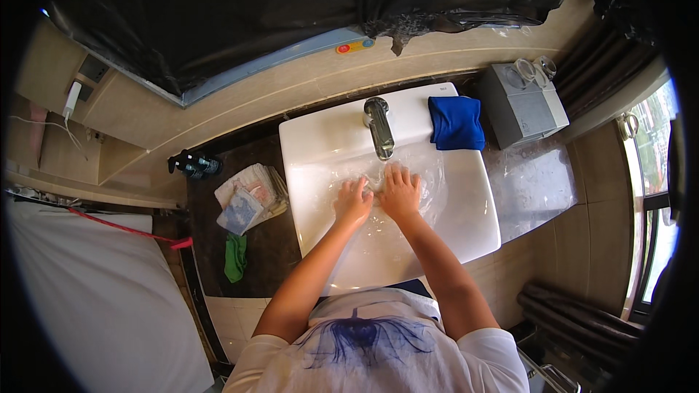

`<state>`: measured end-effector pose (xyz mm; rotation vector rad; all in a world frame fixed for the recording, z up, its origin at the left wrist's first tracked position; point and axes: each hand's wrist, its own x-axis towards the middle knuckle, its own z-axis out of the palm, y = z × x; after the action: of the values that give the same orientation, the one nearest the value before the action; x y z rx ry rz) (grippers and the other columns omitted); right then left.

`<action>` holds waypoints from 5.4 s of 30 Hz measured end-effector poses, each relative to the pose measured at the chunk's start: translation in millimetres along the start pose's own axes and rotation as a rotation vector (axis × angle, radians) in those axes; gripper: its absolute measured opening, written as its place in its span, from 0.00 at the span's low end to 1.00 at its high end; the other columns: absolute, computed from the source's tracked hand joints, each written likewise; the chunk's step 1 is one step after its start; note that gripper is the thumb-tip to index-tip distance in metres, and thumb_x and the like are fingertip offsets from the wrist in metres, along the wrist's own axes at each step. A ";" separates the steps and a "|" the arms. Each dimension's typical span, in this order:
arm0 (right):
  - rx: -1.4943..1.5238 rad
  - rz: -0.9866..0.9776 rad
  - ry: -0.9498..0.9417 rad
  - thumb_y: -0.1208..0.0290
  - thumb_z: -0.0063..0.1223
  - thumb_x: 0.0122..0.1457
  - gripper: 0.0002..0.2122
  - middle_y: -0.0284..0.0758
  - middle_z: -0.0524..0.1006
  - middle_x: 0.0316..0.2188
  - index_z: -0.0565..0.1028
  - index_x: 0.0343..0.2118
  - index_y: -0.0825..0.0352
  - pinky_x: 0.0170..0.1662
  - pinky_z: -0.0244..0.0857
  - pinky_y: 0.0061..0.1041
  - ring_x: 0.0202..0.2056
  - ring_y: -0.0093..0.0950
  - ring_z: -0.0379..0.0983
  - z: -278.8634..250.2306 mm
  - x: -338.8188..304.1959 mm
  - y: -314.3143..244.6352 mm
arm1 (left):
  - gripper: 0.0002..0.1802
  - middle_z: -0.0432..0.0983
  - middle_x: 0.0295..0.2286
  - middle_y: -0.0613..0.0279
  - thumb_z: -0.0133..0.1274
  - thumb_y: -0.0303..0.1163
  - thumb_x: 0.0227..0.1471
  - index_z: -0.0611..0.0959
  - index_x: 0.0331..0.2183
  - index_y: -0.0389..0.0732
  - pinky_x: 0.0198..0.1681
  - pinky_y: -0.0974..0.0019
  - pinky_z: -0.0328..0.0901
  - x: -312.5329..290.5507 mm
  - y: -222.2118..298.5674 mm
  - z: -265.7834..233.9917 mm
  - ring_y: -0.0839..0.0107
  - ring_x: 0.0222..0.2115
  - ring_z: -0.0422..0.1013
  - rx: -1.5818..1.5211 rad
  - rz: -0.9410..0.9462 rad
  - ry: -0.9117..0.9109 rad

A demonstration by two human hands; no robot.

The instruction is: The person washes a white cloth and a blue cloth in a bathroom sink. They wet each cloth under running water, rub and squeeze them to clean, and wring out the excess water.

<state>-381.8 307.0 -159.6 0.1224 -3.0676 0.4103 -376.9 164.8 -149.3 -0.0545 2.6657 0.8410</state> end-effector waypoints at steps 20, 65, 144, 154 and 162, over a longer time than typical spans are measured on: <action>0.639 0.022 0.483 0.70 0.50 0.48 0.11 0.40 0.68 0.12 0.65 0.12 0.64 0.19 0.59 0.33 0.14 0.39 0.66 -55.9 0.9 -55.8 | 0.16 0.71 0.37 0.63 0.39 0.41 0.56 0.73 0.39 0.40 0.39 0.66 0.64 -11.2 31.0 -5.1 0.71 0.37 0.68 -1.584 -0.618 -0.301; 0.930 -0.207 0.202 0.76 0.59 0.45 0.10 0.32 0.69 0.17 0.66 0.22 0.67 0.22 0.56 0.21 0.18 0.24 0.61 -183.3 -6.0 -8.9 | 0.07 0.65 0.25 0.67 0.48 0.29 0.53 0.68 0.31 0.38 0.35 0.77 0.59 -59.4 71.3 -143.5 0.79 0.28 0.61 -0.893 0.465 0.376; 1.374 0.270 0.379 0.79 0.53 0.47 0.13 0.30 0.66 0.13 0.63 0.11 0.66 0.22 0.56 0.19 0.17 0.22 0.61 -108.0 -19.7 -63.4 | 0.12 0.69 0.33 0.67 0.46 0.41 0.54 0.70 0.35 0.44 0.37 0.70 0.64 -53.3 74.5 -38.0 0.75 0.35 0.67 -1.887 -0.161 -0.152; 0.539 -0.408 0.610 0.76 0.52 0.31 0.09 0.32 0.64 0.12 0.62 0.09 0.63 0.17 0.58 0.27 0.14 0.31 0.64 -99.0 -13.8 -56.8 | 0.10 0.68 0.26 0.67 0.44 0.39 0.53 0.71 0.31 0.43 0.32 0.68 0.65 -24.4 56.8 -10.3 0.73 0.28 0.67 -2.027 -0.294 -0.539; 0.586 -0.452 0.452 0.75 0.53 0.35 0.07 0.35 0.67 0.13 0.65 0.12 0.64 0.18 0.59 0.29 0.15 0.34 0.65 -93.7 -11.5 -46.5 | 0.10 0.68 0.26 0.68 0.45 0.40 0.54 0.70 0.30 0.44 0.32 0.70 0.65 -19.9 60.3 -26.1 0.75 0.28 0.67 -1.863 -0.368 -0.568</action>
<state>-363.4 287.9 -57.8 0.6251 -2.3018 1.0997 -374.6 198.4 -89.5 -0.5720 0.6142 2.2758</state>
